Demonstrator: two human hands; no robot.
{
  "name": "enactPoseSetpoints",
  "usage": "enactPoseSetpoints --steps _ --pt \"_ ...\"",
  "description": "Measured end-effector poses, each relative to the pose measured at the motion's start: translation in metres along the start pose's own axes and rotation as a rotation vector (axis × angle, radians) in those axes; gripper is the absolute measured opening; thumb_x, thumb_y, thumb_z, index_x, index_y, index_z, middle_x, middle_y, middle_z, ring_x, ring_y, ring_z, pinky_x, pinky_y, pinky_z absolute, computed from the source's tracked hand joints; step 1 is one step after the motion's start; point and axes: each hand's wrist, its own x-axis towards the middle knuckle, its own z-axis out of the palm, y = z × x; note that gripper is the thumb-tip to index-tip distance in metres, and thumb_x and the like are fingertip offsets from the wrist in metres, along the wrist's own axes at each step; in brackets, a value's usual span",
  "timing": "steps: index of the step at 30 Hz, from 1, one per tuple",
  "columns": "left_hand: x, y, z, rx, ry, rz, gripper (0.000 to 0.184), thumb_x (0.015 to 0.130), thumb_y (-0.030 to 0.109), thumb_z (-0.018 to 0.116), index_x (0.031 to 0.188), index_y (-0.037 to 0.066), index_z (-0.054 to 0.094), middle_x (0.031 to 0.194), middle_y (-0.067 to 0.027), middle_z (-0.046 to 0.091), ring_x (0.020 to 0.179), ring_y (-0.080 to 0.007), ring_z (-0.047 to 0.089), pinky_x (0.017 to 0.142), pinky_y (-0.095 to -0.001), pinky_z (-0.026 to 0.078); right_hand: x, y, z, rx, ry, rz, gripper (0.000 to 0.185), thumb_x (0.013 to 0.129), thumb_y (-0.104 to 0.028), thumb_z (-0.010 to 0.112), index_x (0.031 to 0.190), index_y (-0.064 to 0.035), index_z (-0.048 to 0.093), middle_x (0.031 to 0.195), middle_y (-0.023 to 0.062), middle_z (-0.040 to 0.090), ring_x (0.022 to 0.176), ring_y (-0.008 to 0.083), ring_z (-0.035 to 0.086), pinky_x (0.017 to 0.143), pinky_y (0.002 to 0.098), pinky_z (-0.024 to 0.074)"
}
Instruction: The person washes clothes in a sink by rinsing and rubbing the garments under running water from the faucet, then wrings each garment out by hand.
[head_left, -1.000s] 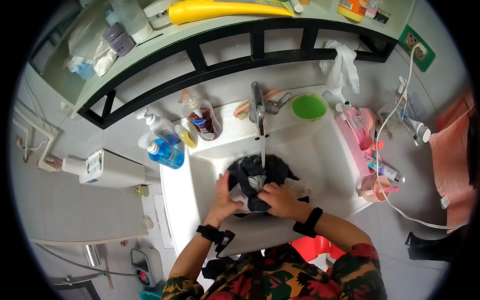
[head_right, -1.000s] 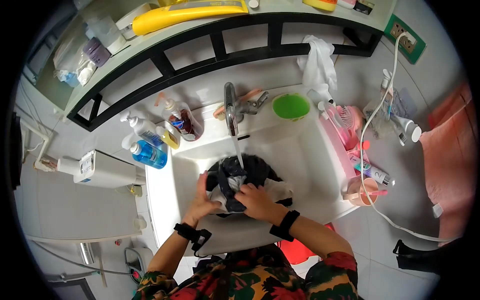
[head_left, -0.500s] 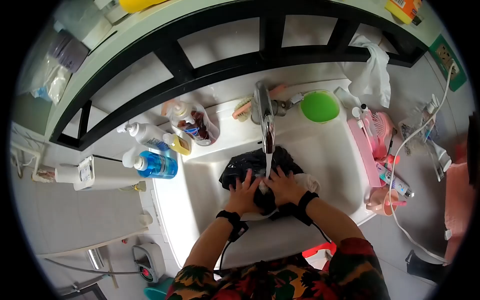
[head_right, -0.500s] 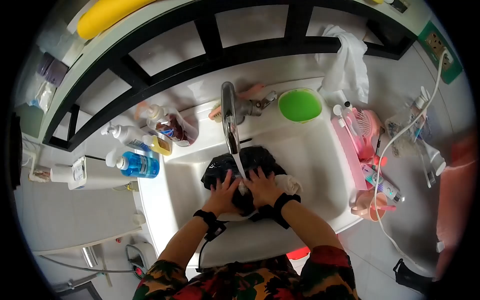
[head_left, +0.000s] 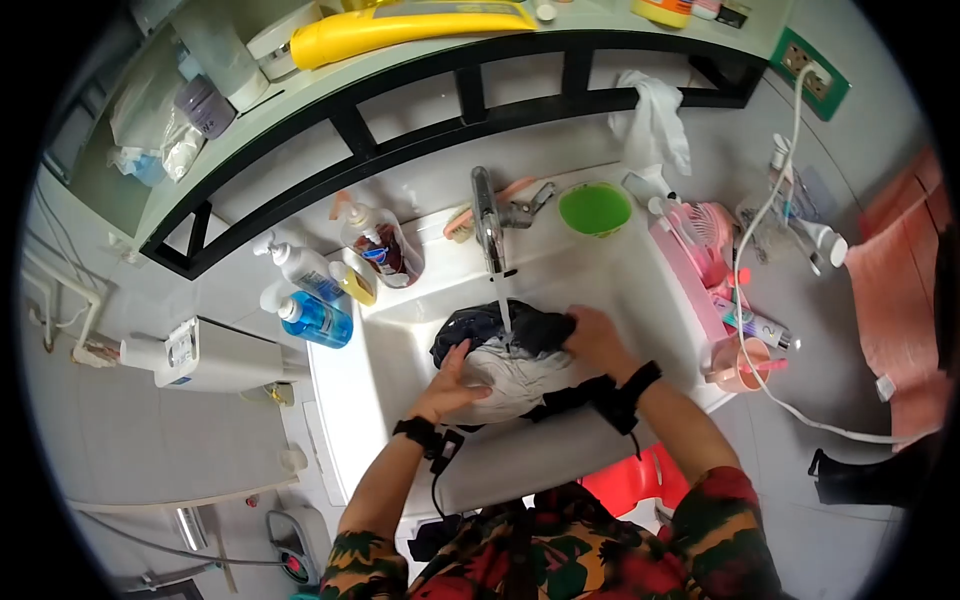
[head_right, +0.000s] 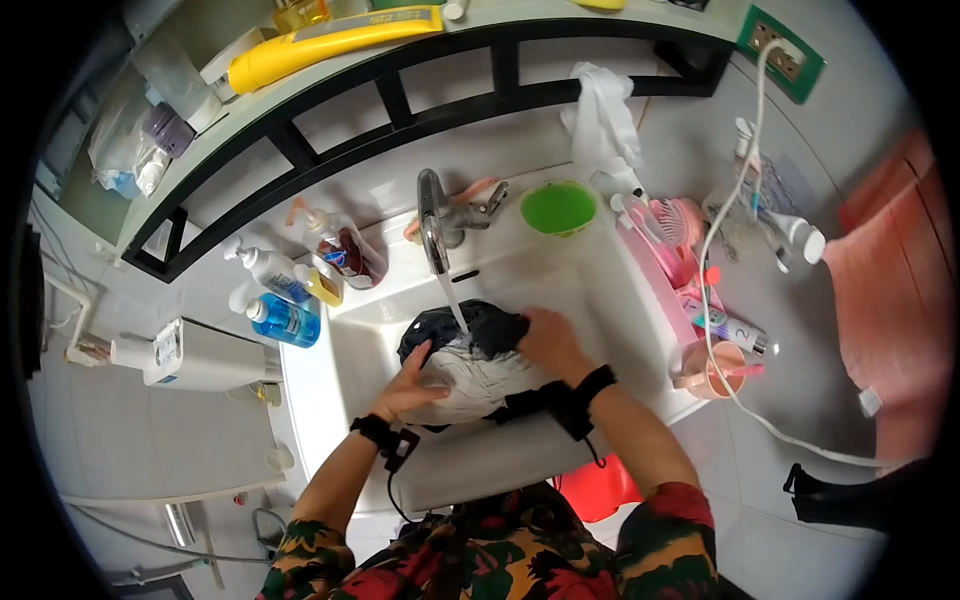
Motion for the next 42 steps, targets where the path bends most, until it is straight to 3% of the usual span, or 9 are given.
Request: enactPoseSetpoints --steps 2,4,6,11,17,19,26,32,42 --pt "-0.007 0.012 -0.006 0.166 -0.017 -0.221 0.093 0.063 0.029 0.074 0.136 0.008 0.021 0.14 -0.022 0.02 0.131 -0.0312 0.019 0.106 -0.0379 0.018 0.001 -0.003 -0.044 0.036 0.143 0.145 0.025 0.061 -0.014 0.061 0.084 -0.0042 0.059 0.08 0.018 0.06 0.078 0.0354 0.058 0.07 0.0415 0.0454" --pt "-0.013 0.047 0.006 0.407 0.004 -0.187 0.084 0.065 0.026 0.072 0.133 0.003 0.028 0.135 -0.0239 0.028 0.128 -0.0338 0.023 0.106 -0.0383 0.019 0.002 -0.004 -0.074 0.055 0.259 0.109 0.026 0.061 -0.014 0.062 0.085 -0.004 0.059 0.081 0.0185 0.06 0.079 0.0356 0.058 0.071 0.0416 0.0454" --pt "-0.011 0.045 0.028 0.654 0.02 0.201 0.079 0.065 0.026 0.07 0.129 -0.001 0.033 0.133 -0.0242 0.032 0.128 -0.0359 0.023 0.106 -0.0405 0.019 -0.005 -0.008 -0.088 0.07 0.367 0.069 0.027 0.061 -0.013 0.062 0.085 -0.0037 0.058 0.081 0.0191 0.06 0.08 0.0358 0.057 0.071 0.0416 0.0454" --pt "0.029 0.102 0.09 0.644 -0.215 0.243 0.08 0.065 0.031 0.068 0.131 0.006 0.031 0.137 -0.0205 0.026 0.129 -0.0383 0.019 0.104 -0.0432 0.021 -0.011 0.007 -0.072 -0.091 0.37 0.163 0.027 0.063 -0.007 0.06 0.089 -0.0013 0.056 0.085 0.0195 0.059 0.085 0.0372 0.055 0.075 0.0428 0.0445" --pt "0.072 0.108 0.124 0.906 -0.264 0.219 0.08 0.064 0.023 0.068 0.132 0.011 0.028 0.12 -0.0158 0.044 0.11 -0.0336 0.042 0.084 -0.0426 0.04 -0.022 0.03 -0.062 -0.131 0.397 0.128 0.024 0.062 -0.003 0.058 0.086 -0.0013 0.056 0.086 0.0189 0.058 0.084 0.037 0.054 0.076 0.0428 0.0442" --pt "0.075 0.096 0.137 1.029 -0.055 0.319 0.066 0.065 0.015 0.066 0.125 0.012 0.039 0.102 -0.0097 0.053 0.094 -0.0277 0.048 0.072 -0.0385 0.042 -0.022 0.034 -0.071 -0.167 0.434 0.106 0.024 0.062 -0.002 0.058 0.086 -0.0015 0.056 0.086 0.0189 0.058 0.085 0.037 0.054 0.076 0.0426 0.0441" --pt "0.015 0.113 0.081 0.768 -0.124 0.401 0.047 0.064 0.0 0.055 0.107 0.018 0.058 0.093 -0.005 0.057 0.091 -0.0255 0.051 0.068 -0.0349 0.047 -0.028 0.03 -0.09 -0.19 0.534 0.095 0.025 0.059 0.004 0.055 0.084 -0.0008 0.056 0.081 0.0199 0.058 0.081 0.0379 0.054 0.074 0.043 0.044" --pt "-0.038 0.097 -0.001 0.601 0.204 0.431 0.048 0.055 -0.011 0.052 0.096 0.012 0.063 0.092 -0.0062 0.062 0.088 -0.0266 0.055 0.076 -0.0338 0.047 -0.03 0.01 -0.115 -0.232 0.657 -0.025 0.026 0.059 0.006 0.054 0.084 0.0003 0.055 0.08 0.021 0.057 0.081 0.0386 0.053 0.071 0.0437 0.0435" --pt "-0.078 0.065 -0.119 0.256 0.788 0.06 0.038 0.058 -0.008 0.053 0.094 0.004 0.062 0.089 -0.0131 0.063 0.081 -0.0288 0.06 0.074 -0.0316 0.047 -0.032 -0.052 -0.147 -0.207 0.797 -0.284 0.026 0.058 0.005 0.057 0.083 -0.0008 0.058 0.078 0.019 0.057 0.079 0.037 0.054 0.069 0.0424 0.0435"
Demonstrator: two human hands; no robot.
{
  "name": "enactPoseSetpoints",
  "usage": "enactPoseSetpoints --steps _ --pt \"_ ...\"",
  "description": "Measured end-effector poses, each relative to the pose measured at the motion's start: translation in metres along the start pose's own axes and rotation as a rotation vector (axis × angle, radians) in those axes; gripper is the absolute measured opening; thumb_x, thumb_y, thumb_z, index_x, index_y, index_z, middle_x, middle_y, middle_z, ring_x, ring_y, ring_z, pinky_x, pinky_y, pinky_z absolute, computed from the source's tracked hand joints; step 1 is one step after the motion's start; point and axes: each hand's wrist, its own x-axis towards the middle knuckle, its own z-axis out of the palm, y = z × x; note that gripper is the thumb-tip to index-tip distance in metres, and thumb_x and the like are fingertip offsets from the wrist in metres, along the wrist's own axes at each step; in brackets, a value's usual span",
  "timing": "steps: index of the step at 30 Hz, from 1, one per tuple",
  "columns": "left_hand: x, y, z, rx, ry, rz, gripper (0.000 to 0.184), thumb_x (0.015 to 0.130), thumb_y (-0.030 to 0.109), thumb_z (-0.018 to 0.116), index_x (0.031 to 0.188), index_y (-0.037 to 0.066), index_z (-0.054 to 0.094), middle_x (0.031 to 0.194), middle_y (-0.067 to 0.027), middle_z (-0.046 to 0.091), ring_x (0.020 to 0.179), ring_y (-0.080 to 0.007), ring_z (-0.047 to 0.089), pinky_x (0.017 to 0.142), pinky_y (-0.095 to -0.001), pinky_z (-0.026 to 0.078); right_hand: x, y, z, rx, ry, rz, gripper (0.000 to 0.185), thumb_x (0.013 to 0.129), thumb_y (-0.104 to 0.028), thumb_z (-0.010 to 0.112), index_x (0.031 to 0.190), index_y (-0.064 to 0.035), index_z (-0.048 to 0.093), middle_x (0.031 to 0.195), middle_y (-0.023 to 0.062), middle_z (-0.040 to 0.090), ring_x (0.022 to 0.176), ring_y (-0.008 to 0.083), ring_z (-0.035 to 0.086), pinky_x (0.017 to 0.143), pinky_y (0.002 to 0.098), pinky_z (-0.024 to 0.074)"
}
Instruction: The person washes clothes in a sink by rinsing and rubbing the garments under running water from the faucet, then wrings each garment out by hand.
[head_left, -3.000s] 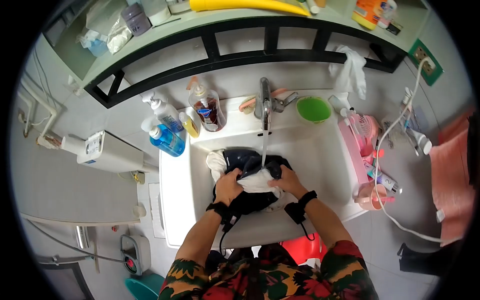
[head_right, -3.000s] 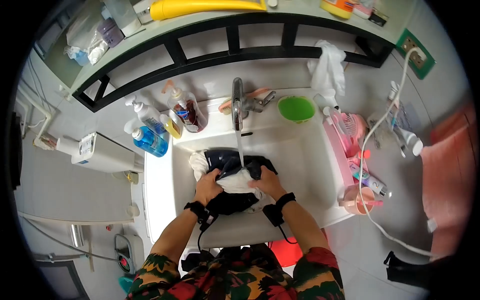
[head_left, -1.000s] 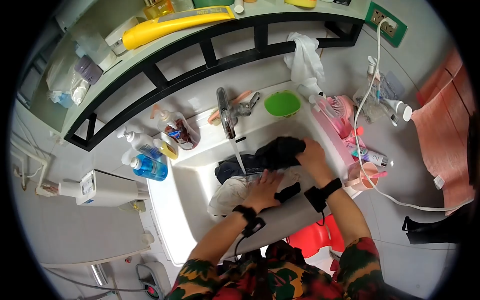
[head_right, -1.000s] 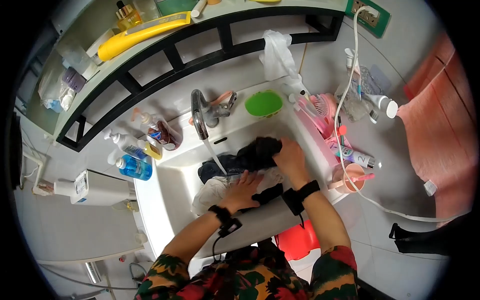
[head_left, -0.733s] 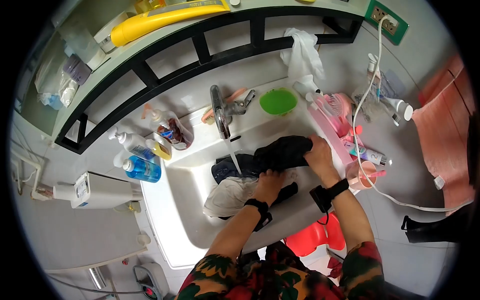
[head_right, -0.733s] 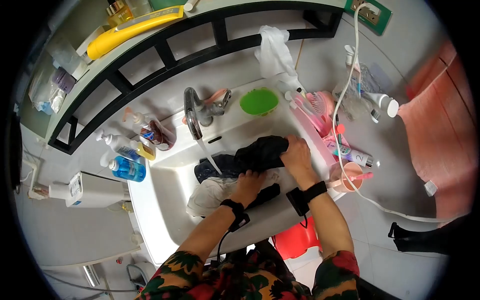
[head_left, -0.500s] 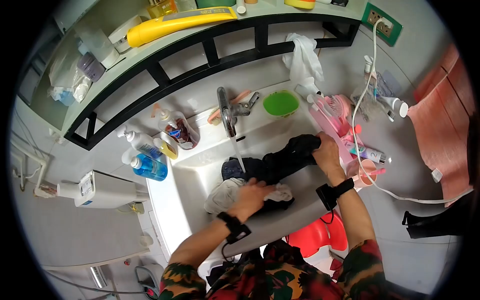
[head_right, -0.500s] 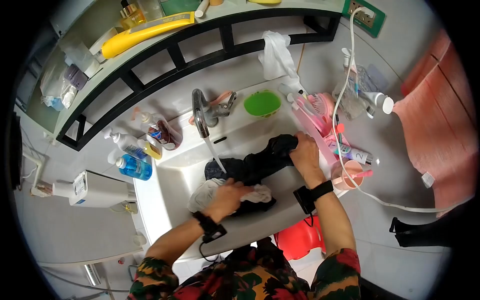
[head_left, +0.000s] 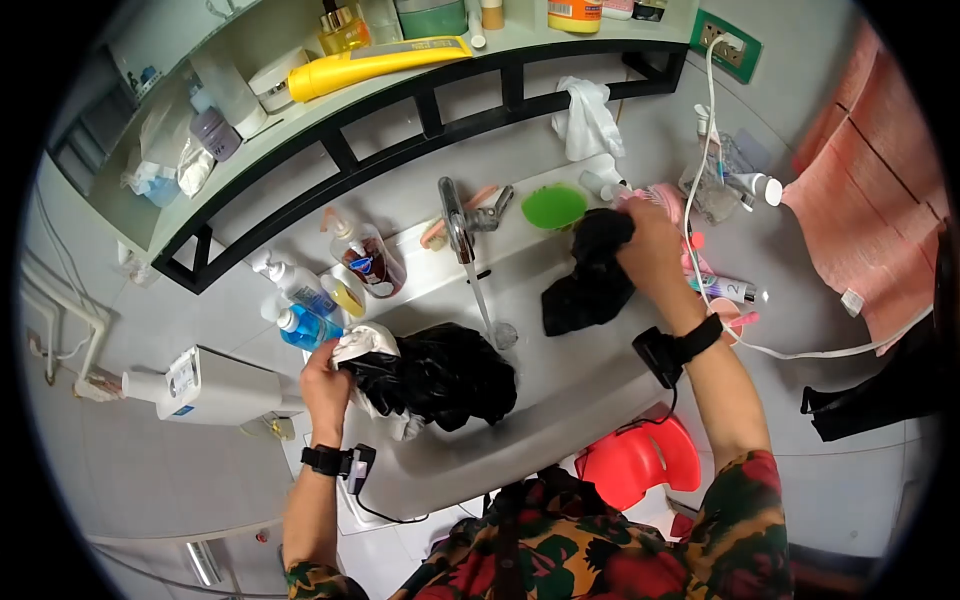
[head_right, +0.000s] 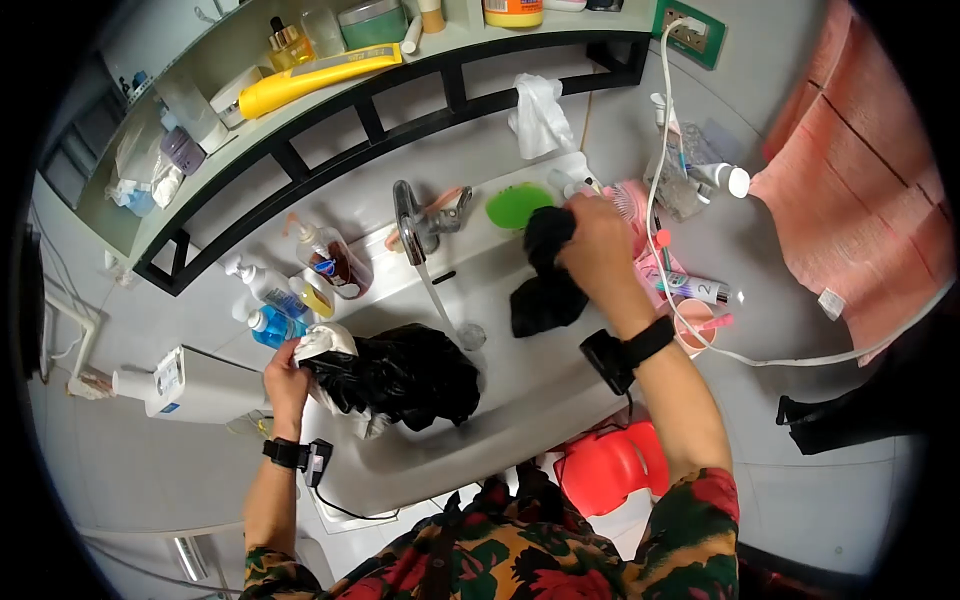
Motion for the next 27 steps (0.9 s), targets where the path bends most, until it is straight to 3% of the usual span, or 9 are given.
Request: enactPoseSetpoints --steps 5,8,9,10,13,20,21,24,27 --pt "-0.013 -0.023 0.049 0.31 -0.089 0.074 0.046 0.058 -0.002 0.058 0.102 0.011 0.061 0.088 -0.0124 0.062 0.081 -0.0303 0.056 0.075 -0.0356 0.046 -0.032 -0.045 0.055 0.127 -0.161 0.019 0.028 0.062 -0.002 0.06 0.089 -0.0039 0.055 0.086 0.0148 0.055 0.086 0.0334 0.05 0.076 0.041 0.0414" --pt "-0.011 -0.042 0.082 0.395 -0.218 0.012 0.05 0.06 0.001 0.059 0.109 0.012 0.058 0.092 -0.0133 0.061 0.083 -0.0323 0.055 0.079 -0.0357 0.046 -0.07 -0.025 0.107 0.017 -0.55 -0.002 0.044 0.062 -0.01 0.063 0.105 -0.0077 0.052 0.108 0.0179 0.048 0.102 0.0359 0.045 0.086 0.0435 0.0398" --pt "-0.013 -0.016 0.076 0.409 -0.32 -0.049 0.054 0.062 0.003 0.058 0.115 0.009 0.052 0.106 -0.0159 0.056 0.101 -0.0359 0.049 0.089 -0.038 0.04 -0.083 -0.023 0.106 -0.048 -0.652 0.005 0.048 0.063 -0.013 0.064 0.109 -0.0077 0.051 0.117 0.0178 0.043 0.107 0.0359 0.042 0.087 0.0452 0.0396" --pt "-0.017 -0.007 0.078 0.405 -0.325 -0.052 0.054 0.062 0.003 0.058 0.115 0.009 0.052 0.106 -0.0159 0.056 0.101 -0.0359 0.049 0.089 -0.038 0.04 -0.092 -0.019 0.105 -0.11 -0.757 0.012 0.052 0.064 -0.017 0.065 0.113 -0.0076 0.05 0.125 0.0176 0.038 0.113 0.0359 0.039 0.089 0.0469 0.0394" --pt "-0.03 0.014 0.089 0.455 -0.148 0.257 0.066 0.063 0.005 0.062 0.126 0.008 0.04 0.13 -0.0195 0.037 0.124 -0.0415 0.025 0.105 -0.0434 0.021 -0.105 0.01 0.107 -0.173 -1.08 0.258 0.057 0.066 -0.023 0.067 0.117 -0.0086 0.048 0.136 0.0151 0.027 0.123 0.0356 0.03 0.089 0.0495 0.0395" --pt "-0.054 0.053 0.177 0.312 -0.539 0.473 0.05 0.067 0.012 0.066 0.115 0.004 0.052 0.131 -0.0191 0.037 0.125 -0.0389 0.028 0.103 -0.0397 0.027 -0.113 0.063 0.134 -0.181 -1.076 0.517 0.078 0.067 -0.022 0.07 0.133 -0.0132 0.029 0.142 0.0149 0.015 0.124 0.0337 0.029 0.092 0.0496 0.039" --pt "-0.056 0.057 0.191 0.326 -0.578 0.449 0.051 0.068 0.015 0.065 0.116 0.003 0.051 0.132 -0.0181 0.037 0.126 -0.0373 0.027 0.102 -0.0397 0.027 -0.118 0.065 0.137 -0.221 -1.037 0.528 0.066 0.067 -0.017 0.068 0.126 -0.0094 0.039 0.133 0.0193 0.032 0.117 0.0361 0.038 0.09 0.0459 0.0412" --pt "-0.055 0.061 0.225 0.376 -0.621 0.468 0.055 0.07 0.019 0.063 0.121 0.006 0.047 0.128 -0.0134 0.043 0.124 -0.0313 0.031 0.096 -0.0381 0.033 -0.137 0.078 0.165 -0.269 -1.198 0.42 0.043 0.069 -0.016 0.064 0.108 -0.0036 0.052 0.113 0.0201 0.052 0.105 0.0353 0.05 0.085 0.0418 0.0439" --pt "-0.042 0.056 0.246 0.673 -0.679 0.368 0.05 0.068 0.019 0.064 0.116 0.011 0.053 0.109 -0.009 0.055 0.11 -0.0272 0.046 0.083 -0.0367 0.04 -0.131 0.059 0.146 -0.129 -1.245 0.35 0.027 0.067 -0.019 0.061 0.09 -0.0054 0.057 0.091 0.0154 0.061 0.089 0.0336 0.057 0.08 0.0408 0.0449"
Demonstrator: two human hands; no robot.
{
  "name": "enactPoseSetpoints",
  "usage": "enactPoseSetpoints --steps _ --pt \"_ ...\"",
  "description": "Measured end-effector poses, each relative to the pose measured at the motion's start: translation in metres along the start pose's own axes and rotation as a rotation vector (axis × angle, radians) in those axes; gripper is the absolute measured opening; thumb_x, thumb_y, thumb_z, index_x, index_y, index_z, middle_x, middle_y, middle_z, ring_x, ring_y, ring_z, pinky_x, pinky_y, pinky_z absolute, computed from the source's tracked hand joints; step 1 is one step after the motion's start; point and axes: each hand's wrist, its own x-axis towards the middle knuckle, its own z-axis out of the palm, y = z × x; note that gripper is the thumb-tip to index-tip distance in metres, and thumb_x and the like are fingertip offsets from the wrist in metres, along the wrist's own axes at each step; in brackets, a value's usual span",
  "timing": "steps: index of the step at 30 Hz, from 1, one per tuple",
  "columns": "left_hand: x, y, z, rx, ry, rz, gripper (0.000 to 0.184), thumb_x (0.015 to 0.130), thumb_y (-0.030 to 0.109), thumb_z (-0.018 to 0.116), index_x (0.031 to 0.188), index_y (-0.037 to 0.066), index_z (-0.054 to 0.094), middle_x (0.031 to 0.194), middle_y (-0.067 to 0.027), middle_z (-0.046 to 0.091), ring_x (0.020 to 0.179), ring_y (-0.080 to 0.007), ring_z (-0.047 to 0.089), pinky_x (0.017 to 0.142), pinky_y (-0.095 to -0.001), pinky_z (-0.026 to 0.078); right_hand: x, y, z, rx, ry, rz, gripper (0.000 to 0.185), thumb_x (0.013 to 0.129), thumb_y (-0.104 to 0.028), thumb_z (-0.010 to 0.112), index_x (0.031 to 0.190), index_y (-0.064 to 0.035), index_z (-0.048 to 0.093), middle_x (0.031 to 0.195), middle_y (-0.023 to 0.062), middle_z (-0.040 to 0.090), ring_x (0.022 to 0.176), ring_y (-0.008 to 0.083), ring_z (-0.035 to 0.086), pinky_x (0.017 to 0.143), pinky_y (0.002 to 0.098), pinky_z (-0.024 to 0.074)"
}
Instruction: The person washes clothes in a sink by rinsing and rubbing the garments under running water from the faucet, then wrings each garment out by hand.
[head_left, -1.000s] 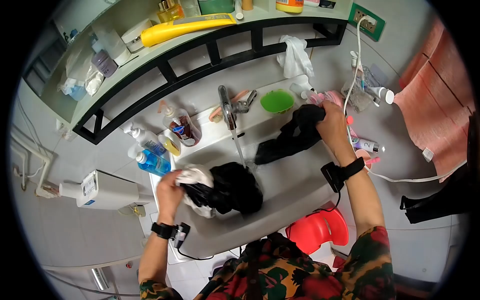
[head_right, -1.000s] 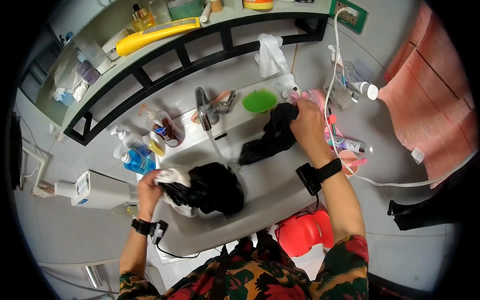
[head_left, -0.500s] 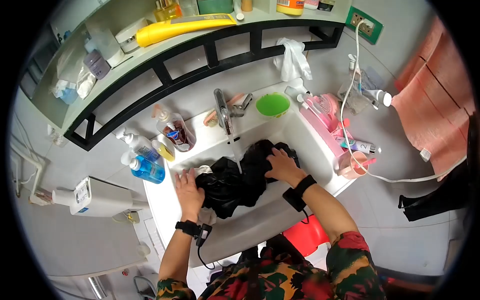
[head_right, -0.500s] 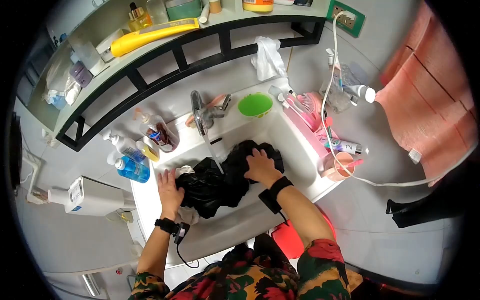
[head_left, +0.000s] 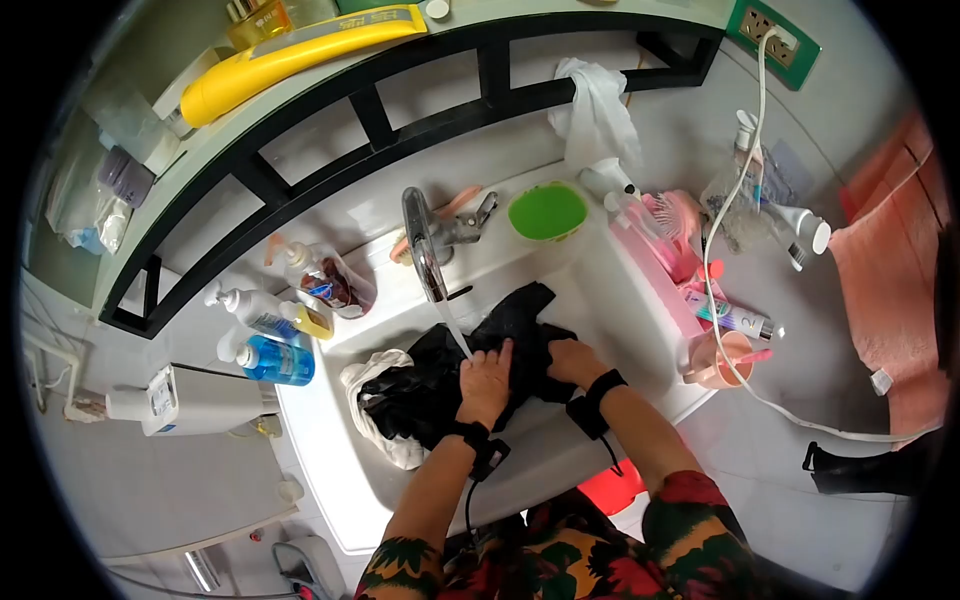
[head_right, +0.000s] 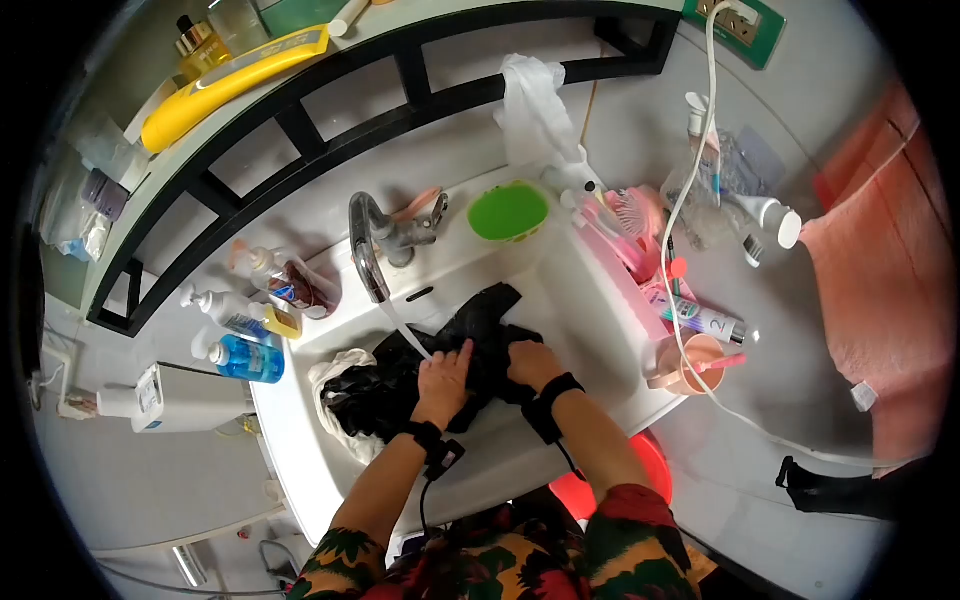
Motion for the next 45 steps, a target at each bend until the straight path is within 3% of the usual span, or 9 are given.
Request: enactPoseSetpoints --steps 5,9,11,15,20,24,33,41,45 --pt "-0.009 -0.003 -0.023 -0.123 0.102 -0.031 0.025 0.068 0.019 0.06 0.091 0.011 0.065 0.083 -0.0076 0.063 0.085 -0.0259 0.059 0.073 -0.0377 0.043 -0.023 0.011 -0.071 0.063 0.442 -0.077 0.03 0.065 -0.02 0.058 0.094 -0.0131 0.06 0.095 0.0117 0.059 0.09 0.0327 0.055 0.076 0.0406 0.0456" --pt "-0.024 -0.03 -0.042 -1.489 -0.022 -0.341 0.029 0.068 0.006 0.066 0.095 -0.002 0.061 0.077 -0.0068 0.064 0.073 -0.0154 0.06 0.068 -0.0245 0.046 -0.044 0.018 -0.121 0.116 0.704 -0.041 0.03 0.064 -0.011 0.057 0.094 -0.0117 0.06 0.096 0.0117 0.058 0.092 0.0307 0.054 0.077 0.0419 0.0447" --pt "-0.034 -0.036 -0.071 -1.726 -0.032 -0.519 0.025 0.07 0.003 0.062 0.094 -0.005 0.06 0.08 -0.0056 0.063 0.072 -0.0132 0.059 0.067 -0.022 0.045 -0.045 0.026 -0.12 0.161 0.734 -0.051 0.029 0.065 -0.009 0.057 0.094 -0.0093 0.059 0.098 0.0119 0.056 0.096 0.0304 0.053 0.08 0.041 0.044" --pt "-0.045 -0.035 -0.091 -1.708 0.216 -0.733 0.021 0.07 0.001 0.06 0.091 -0.003 0.061 0.082 -0.0046 0.063 0.07 -0.0113 0.058 0.066 -0.0215 0.045 -0.035 0.031 -0.08 -0.203 0.342 -0.096 0.041 0.067 -0.018 0.062 0.106 -0.0093 0.053 0.101 0.0136 0.054 0.099 0.0319 0.049 0.082 0.0417 0.0432" --pt "-0.046 -0.02 -0.098 -1.364 0.133 -0.172 0.024 0.069 -0.006 0.057 0.093 -0.001 0.058 0.081 -0.0002 0.06 0.075 -0.0076 0.054 0.07 -0.0193 0.044 -0.024 -0.025 -0.043 0.411 0.304 -0.853 0.091 0.057 -0.018 0.074 0.133 -0.0059 0.026 0.131 0.0201 0.036 0.117 0.0337 0.039 0.095 0.0374 0.0352" --pt "-0.038 -0.005 -0.147 -1.196 0.269 0.015 0.031 0.069 -0.009 0.053 0.099 -0.001 0.054 0.088 -0.0002 0.058 0.082 -0.008 0.053 0.073 -0.0196 0.043 -0.039 -0.075 -0.065 0.521 0.315 -0.723 0.05 0.064 -0.026 0.07 0.106 -0.0071 0.053 0.085 0.0185 0.06 0.083 0.0356 0.057 0.073 0.0393 0.0454" --pt "-0.055 0.027 -0.259 -0.909 0.777 0.356 0.058 0.054 -0.012 0.056 0.109 0.005 0.051 0.097 -0.0069 0.054 0.093 -0.0196 0.052 0.085 -0.0259 0.039 -0.118 -0.108 -0.184 0.836 0.887 -0.953 0.019 0.064 -0.003 0.059 0.083 -0.0036 0.053 0.074 0.013 0.056 0.067 0.0297 0.055 0.059 0.0302 0.0426" --pt "-0.037 -0.017 -0.044 -0.976 0.244 -0.121 0.024 0.072 -0.005 0.056 0.095 0.0 0.056 0.084 -0.0041 0.059 0.079 -0.0143 0.054 0.071 -0.0265 0.044 -0.018 -0.034 -0.03 0.043 0.321 -0.461 0.032 0.062 -0.014 0.066 0.091 -0.0069 0.056 0.095 0.0127 0.056 0.094 0.0308 0.053 0.077 0.0427 0.0439" --pt "-0.046 -0.009 -0.085 -1.408 0.187 -0.216 0.027 0.079 -0.004 0.047 0.103 0.007 0.052 0.088 0.0023 0.056 0.075 -0.0079 0.052 0.061 -0.0198 0.042 -0.03 -0.029 -0.02 0.212 0.208 -0.423 0.054 0.059 -0.02 0.072 0.107 -0.0092 0.05 0.098 0.0124 0.054 0.095 0.0324 0.052 0.078 0.0405 0.0437"
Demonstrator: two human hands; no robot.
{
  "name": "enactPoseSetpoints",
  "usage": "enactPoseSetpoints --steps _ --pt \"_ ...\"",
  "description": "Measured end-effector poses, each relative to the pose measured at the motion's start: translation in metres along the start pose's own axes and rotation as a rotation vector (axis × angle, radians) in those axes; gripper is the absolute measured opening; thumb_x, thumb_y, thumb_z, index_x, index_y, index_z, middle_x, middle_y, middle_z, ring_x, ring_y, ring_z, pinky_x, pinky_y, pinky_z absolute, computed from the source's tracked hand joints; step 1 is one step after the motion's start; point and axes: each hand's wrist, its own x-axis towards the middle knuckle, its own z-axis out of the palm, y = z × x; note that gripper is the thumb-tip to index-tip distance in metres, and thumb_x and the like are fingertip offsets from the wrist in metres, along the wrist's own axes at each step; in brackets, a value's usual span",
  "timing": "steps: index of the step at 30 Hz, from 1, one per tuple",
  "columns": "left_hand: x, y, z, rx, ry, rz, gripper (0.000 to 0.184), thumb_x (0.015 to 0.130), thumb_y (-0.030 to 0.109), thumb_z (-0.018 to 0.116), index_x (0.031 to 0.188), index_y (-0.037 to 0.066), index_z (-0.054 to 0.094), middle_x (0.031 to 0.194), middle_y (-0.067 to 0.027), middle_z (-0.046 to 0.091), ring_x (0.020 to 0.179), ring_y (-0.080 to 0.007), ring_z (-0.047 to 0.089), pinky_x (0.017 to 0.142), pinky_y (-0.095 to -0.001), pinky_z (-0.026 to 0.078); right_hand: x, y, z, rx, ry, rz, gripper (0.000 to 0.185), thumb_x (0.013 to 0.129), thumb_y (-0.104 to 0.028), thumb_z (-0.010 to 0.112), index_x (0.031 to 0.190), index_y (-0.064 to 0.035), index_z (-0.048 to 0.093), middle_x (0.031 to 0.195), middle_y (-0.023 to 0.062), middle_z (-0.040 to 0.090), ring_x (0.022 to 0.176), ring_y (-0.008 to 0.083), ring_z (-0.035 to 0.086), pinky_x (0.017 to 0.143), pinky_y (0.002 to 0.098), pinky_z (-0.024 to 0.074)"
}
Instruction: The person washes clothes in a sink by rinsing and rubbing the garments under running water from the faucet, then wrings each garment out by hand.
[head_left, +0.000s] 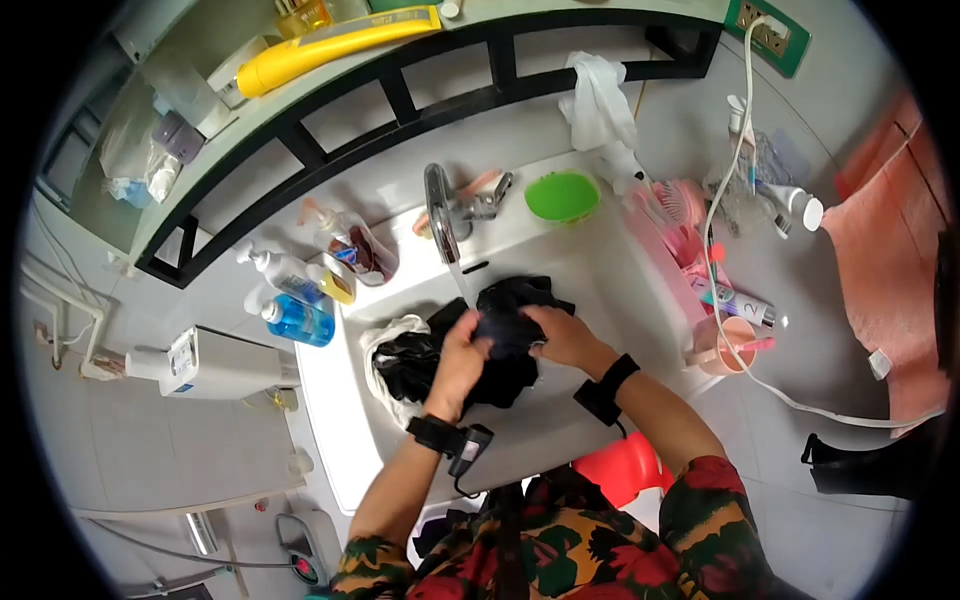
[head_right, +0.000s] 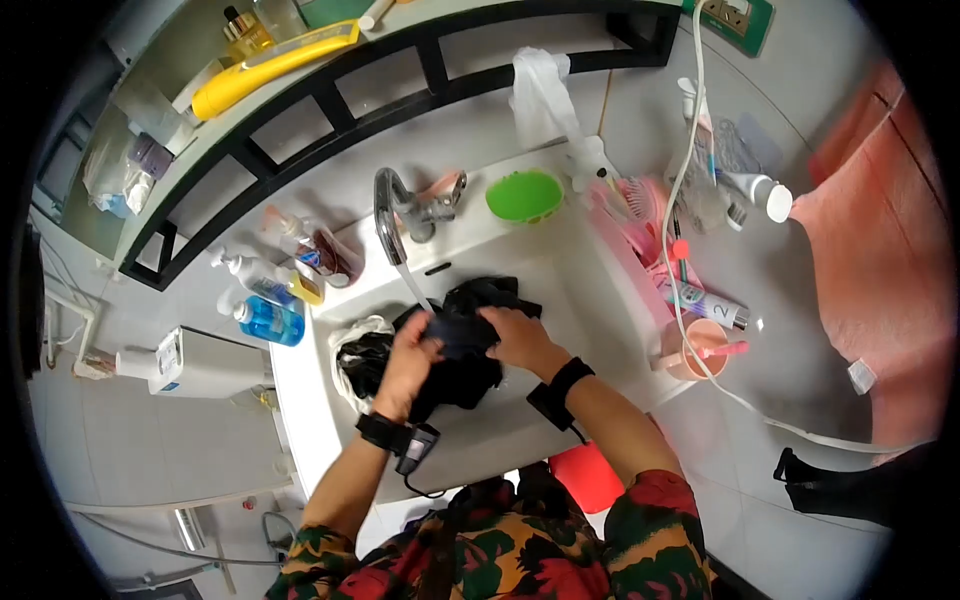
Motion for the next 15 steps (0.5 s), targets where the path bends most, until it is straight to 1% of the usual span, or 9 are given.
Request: enactPoseSetpoints --steps 3,6,7,8,10,11,12,14,15 --pt "0.004 0.059 -0.004 -0.105 0.026 0.188 0.028 0.08 -0.003 0.045 0.106 0.006 0.051 0.093 0.0006 0.056 0.081 -0.0092 0.054 0.069 -0.0229 0.046 0.007 -0.01 -0.015 0.166 0.046 -0.059 0.096 0.057 -0.025 0.075 0.136 -0.0168 0.021 0.139 0.0133 0.027 0.128 0.0396 0.021 0.096 0.0556 0.026" --pt "-0.007 0.126 -0.002 -0.37 0.078 0.253 0.029 0.08 -0.003 0.045 0.108 0.006 0.049 0.096 -0.0025 0.056 0.086 -0.0128 0.056 0.078 -0.0295 0.048 0.022 -0.011 -0.002 0.3 0.277 -0.156 0.1 0.055 -0.03 0.077 0.136 -0.012 0.02 0.138 0.0156 0.028 0.128 0.0415 0.021 0.097 0.0554 0.0243" --pt "-0.008 0.142 -0.005 -0.468 0.059 0.299 0.027 0.081 -0.001 0.046 0.107 0.007 0.049 0.097 -0.0041 0.056 0.087 -0.0158 0.057 0.078 -0.0324 0.048 0.027 -0.019 0.0 0.291 0.324 -0.137 0.098 0.055 -0.03 0.078 0.133 -0.0071 0.023 0.137 0.0183 0.028 0.126 0.0386 0.026 0.098 0.0492 0.0257" --pt "-0.013 0.16 -0.004 -0.568 0.007 0.373 0.028 0.083 -0.002 0.047 0.11 0.005 0.048 0.096 -0.003 0.056 0.086 -0.0117 0.056 0.074 -0.0251 0.048 0.031 -0.025 0.001 0.292 0.326 -0.14 0.098 0.055 -0.03 0.078 0.133 -0.0071 0.023 0.137 0.0183 0.028 0.126 0.0386 0.026 0.098 0.0492 0.0257" --pt "-0.023 0.186 0.0 -0.659 -0.001 0.455 0.029 0.082 -0.002 0.048 0.111 0.005 0.047 0.098 -0.0038 0.055 0.087 -0.0135 0.056 0.075 -0.0271 0.048 0.041 -0.036 0.003 0.593 0.325 -0.128 0.086 0.057 -0.025 0.077 0.128 -0.004 0.032 0.13 0.0195 0.038 0.116 0.0336 0.04 0.095 0.0399 0.0324" --pt "-0.024 0.191 -0.002 -0.659 0.004 0.457 0.029 0.082 -0.002 0.048 0.111 0.005 0.047 0.098 -0.0038 0.055 0.087 -0.0135 0.056 0.075 -0.0271 0.048 0.049 -0.041 0.006 0.808 0.377 -0.143 0.063 0.062 -0.021 0.073 0.115 -0.0003 0.046 0.111 0.0187 0.054 0.099 0.0299 0.053 0.088 0.0338 0.0395" --pt "-0.025 0.194 -0.005 -0.669 -0.023 0.492 0.03 0.082 -0.002 0.047 0.111 0.005 0.047 0.099 -0.0047 0.055 0.088 -0.0145 0.056 0.076 -0.0284 0.048 0.05 -0.046 -0.004 0.808 0.372 -0.146 0.063 0.062 -0.021 0.073 0.115 -0.0003 0.046 0.111 0.0187 0.054 0.099 0.0299 0.053 0.088 0.0338 0.0395" --pt "-0.026 0.19 -0.013 -0.677 -0.051 0.516 0.03 0.082 -0.002 0.046 0.111 0.005 0.047 0.1 -0.0055 0.055 0.089 -0.0156 0.056 0.078 -0.0296 0.048 0.042 -0.053 -0.031 0.731 0.36 0.163 0.047 0.065 -0.02 0.069 0.104 0.0012 0.054 0.092 0.0196 0.061 0.091 0.0294 0.058 0.08 0.0352 0.0434" --pt "-0.026 0.182 -0.016 -0.684 0.009 0.52 0.029 0.082 -0.001 0.044 0.11 0.005 0.046 0.101 -0.0076 0.055 0.091 -0.019 0.056 0.078 -0.033 0.049 0.065 -0.014 -0.004 0.743 0.592 0.103 0.04 0.066 -0.019 0.067 0.1 -0.0009 0.058 0.086 0.0216 0.061 0.089 0.0323 0.059 0.077 0.037 0.0444"
